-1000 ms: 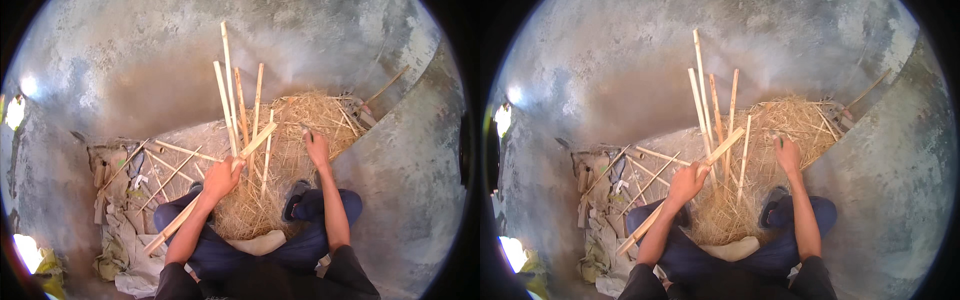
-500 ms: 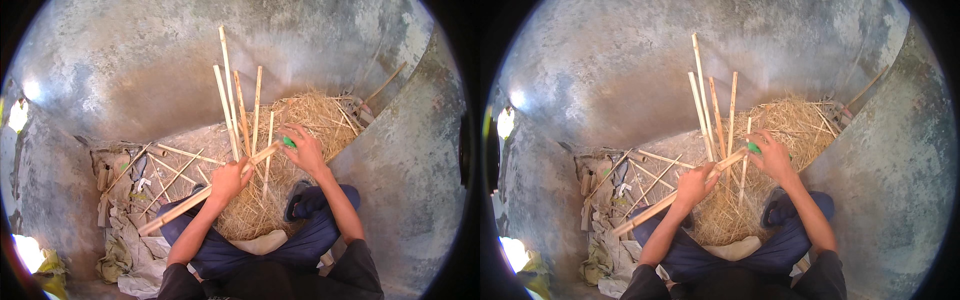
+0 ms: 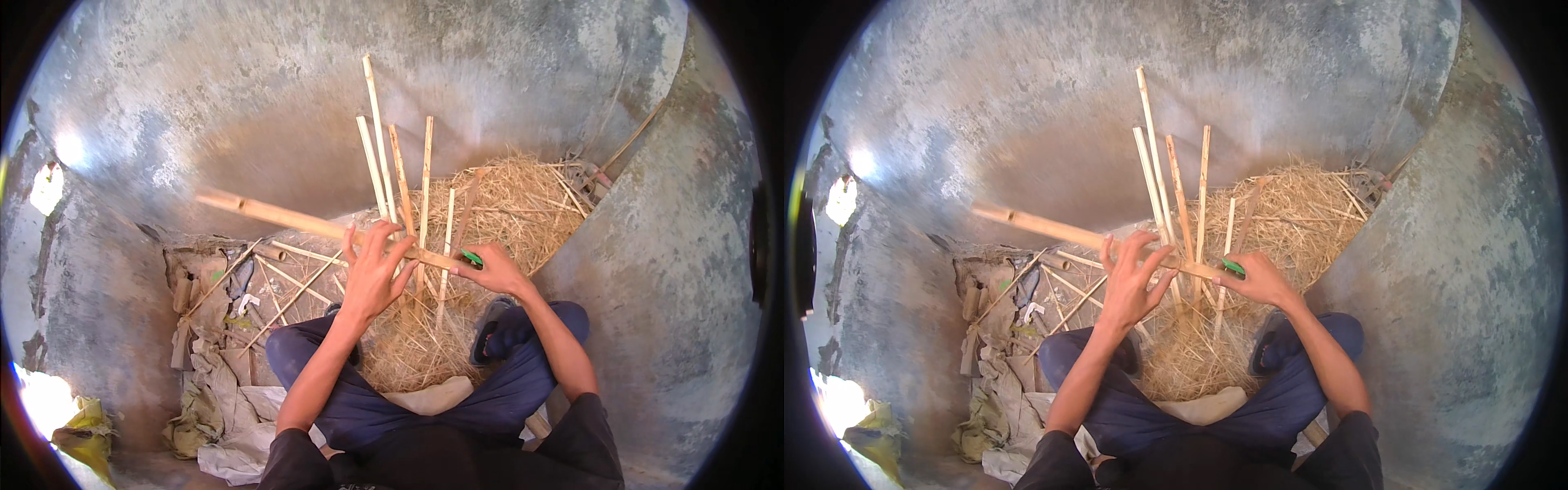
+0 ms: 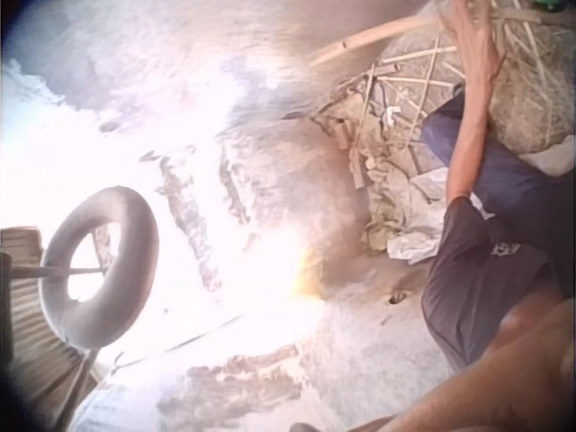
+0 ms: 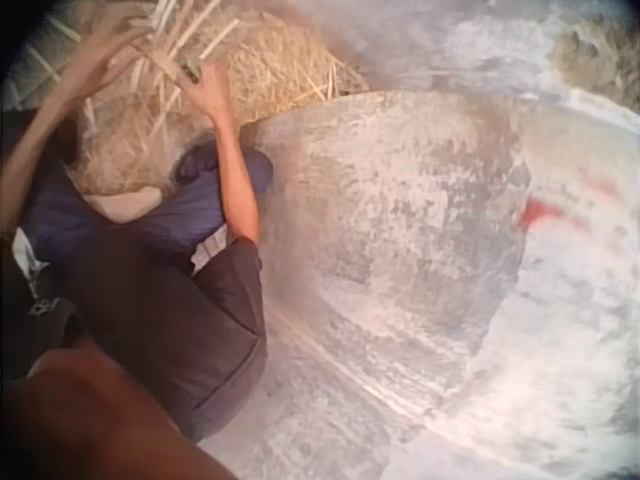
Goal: The person strips pieces of bamboo using a small green knife, holding the bamboo strips over a pile of dry grass and debris while seated.
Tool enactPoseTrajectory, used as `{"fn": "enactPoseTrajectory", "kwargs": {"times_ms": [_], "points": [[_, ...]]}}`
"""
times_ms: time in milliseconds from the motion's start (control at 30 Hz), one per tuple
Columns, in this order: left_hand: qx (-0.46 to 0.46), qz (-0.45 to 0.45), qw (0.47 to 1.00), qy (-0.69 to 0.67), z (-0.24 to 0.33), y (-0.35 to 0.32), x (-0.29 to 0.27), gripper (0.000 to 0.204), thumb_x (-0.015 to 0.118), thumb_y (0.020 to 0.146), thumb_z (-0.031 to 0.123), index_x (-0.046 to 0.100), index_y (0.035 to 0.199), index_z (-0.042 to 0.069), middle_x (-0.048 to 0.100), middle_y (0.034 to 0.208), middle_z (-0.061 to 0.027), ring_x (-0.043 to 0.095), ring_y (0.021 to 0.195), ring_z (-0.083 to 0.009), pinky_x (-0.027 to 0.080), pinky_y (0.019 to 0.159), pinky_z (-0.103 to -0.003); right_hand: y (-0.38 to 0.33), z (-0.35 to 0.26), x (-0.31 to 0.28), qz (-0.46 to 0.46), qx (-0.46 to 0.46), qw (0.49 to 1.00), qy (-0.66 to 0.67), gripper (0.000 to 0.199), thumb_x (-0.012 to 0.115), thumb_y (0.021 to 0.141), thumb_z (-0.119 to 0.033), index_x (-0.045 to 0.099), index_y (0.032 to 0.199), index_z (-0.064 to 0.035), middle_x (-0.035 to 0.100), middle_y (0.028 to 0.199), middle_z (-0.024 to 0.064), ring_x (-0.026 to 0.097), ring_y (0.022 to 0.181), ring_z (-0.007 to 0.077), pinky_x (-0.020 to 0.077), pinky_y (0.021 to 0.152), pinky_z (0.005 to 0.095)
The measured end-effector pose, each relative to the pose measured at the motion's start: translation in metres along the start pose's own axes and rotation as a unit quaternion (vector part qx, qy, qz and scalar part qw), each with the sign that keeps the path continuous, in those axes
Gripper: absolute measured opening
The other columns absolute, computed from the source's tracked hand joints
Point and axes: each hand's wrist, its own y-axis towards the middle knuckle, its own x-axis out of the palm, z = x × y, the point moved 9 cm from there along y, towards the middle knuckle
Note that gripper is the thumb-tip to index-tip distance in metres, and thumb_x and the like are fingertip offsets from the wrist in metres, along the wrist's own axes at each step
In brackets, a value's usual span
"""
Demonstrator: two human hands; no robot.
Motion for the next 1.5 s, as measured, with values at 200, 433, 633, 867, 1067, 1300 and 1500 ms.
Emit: {"fn": "enactPoseTrajectory", "kwargs": {"times_ms": [200,433,633,867,1067,1300,1500], "points": [[-0.201,0.102,0.965,-0.137,-0.042,-0.035,0.010,0.049,0.084,0.095,0.024,0.066,0.134,0.001,0.066,0.129,-0.0174,0.062,0.125,-0.0319,0.043,0.113,-0.049,-0.007,0.011,-0.010,0.093,0.060,0.994,-0.009,0.045,0.079,0.098,-0.043,0.077,0.110,0.0006,0.067,0.072,0.0193,0.066,0.066,0.0316,0.0499,0.067,0.0457],[-0.334,-0.052,0.834,-0.436,-0.045,-0.050,0.118,0.056,0.077,0.104,0.035,0.063,0.141,-0.004,0.069,0.134,-0.0184,0.066,0.123,-0.0245,0.057,0.094,-0.040,-0.005,0.007,0.011,0.118,0.062,0.985,0.109,0.038,0.079,0.101,-0.039,0.077,0.110,-0.0015,0.077,0.084,0.0123,0.068,0.072,0.0234,0.0536,0.070,0.0386],[-0.297,0.026,0.799,-0.523,-0.026,-0.016,0.131,0.024,0.062,0.113,0.016,0.068,0.132,0.003,0.075,0.128,-0.0122,0.070,0.116,-0.0183,0.056,0.100,-0.035,0.000,0.006,0.042,0.099,0.058,0.972,0.207,0.030,0.078,0.103,-0.032,0.078,0.115,-0.0041,0.078,0.095,0.0084,0.070,0.087,0.0142,0.0544,0.078,0.0340],[-0.378,-0.048,0.686,-0.620,-0.047,-0.029,0.131,0.025,0.051,0.116,0.014,0.055,0.140,0.007,0.076,0.123,-0.0146,0.075,0.107,-0.0229,0.060,0.095,-0.038,-0.008,0.046,-0.005,0.212,0.071,0.946,0.235,0.024,0.075,0.103,-0.023,0.078,0.118,-0.0045,0.072,0.096,0.0018,0.067,0.086,0.0138,0.0532,0.081,0.0321],[-0.437,-0.045,0.651,-0.619,-0.050,-0.033,0.058,0.017,0.049,0.115,0.019,0.056,0.124,0.006,0.038,0.076,0.0071,0.032,0.058,-0.0046,0.028,0.052,-0.024,-0.015,0.033,-0.035,0.249,0.020,0.950,0.190,0.029,0.073,0.102,-0.022,0.071,0.125,-0.0048,0.071,0.099,0.0046,0.063,0.084,0.0146,0.0508,0.080,0.0334],[-0.477,-0.129,0.679,-0.544,-0.023,-0.065,0.034,0.028,0.059,0.113,0.035,0.063,0.110,0.007,0.034,0.071,0.0107,0.030,0.055,-0.0028,0.024,0.049,-0.024,-0.021,-0.020,-0.031,0.172,-0.009,0.983,0.057,0.037,0.062,0.107,-0.035,0.061,0.126,-0.0027,0.068,0.100,0.0169,0.068,0.091,0.0306,0.0524,0.085,0.0431],[-0.377,-0.120,0.789,-0.470,-0.010,-0.081,0.033,0.030,0.061,0.114,0.037,0.066,0.108,0.008,0.041,0.074,0.0098,0.034,0.060,-0.0030,0.028,0.052,-0.025,-0.023,-0.036,-0.036,0.154,-0.024,0.984,0.083,0.035,0.057,0.110,-0.035,0.060,0.121,-0.0013,0.069,0.093,0.0185,0.070,0.087,0.0343,0.0530,0.081,0.0468]]}}
